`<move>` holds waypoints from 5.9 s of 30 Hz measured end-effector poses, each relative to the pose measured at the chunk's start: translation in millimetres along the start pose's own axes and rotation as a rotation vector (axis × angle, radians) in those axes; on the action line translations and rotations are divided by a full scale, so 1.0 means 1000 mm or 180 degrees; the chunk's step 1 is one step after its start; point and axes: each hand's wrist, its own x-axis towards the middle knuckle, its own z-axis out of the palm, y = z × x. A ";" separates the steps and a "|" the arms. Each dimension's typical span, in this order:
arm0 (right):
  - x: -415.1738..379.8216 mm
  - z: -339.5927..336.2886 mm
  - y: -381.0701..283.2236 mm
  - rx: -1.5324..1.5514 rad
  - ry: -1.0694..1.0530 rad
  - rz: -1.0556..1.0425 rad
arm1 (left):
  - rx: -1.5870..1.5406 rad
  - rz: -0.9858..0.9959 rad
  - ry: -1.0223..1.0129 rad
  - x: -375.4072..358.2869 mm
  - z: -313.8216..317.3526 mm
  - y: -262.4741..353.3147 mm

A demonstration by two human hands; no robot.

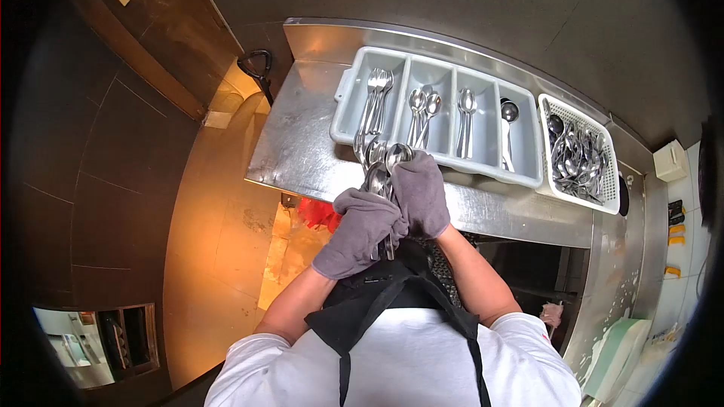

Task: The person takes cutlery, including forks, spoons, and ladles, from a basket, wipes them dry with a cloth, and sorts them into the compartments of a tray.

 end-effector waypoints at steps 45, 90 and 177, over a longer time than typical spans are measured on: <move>0.001 -0.027 0.017 0.1110 -0.0088 -0.0738 | 0.0310 0.0071 -0.0062 0.002 -0.004 0.010; -0.022 0.011 0.028 -0.0435 0.1078 0.0073 | -0.0970 -0.0495 0.0003 0.006 0.009 0.005; -0.015 -0.018 0.009 0.0015 -0.0466 0.0126 | 0.1534 0.0074 -0.0572 -0.004 -0.001 0.014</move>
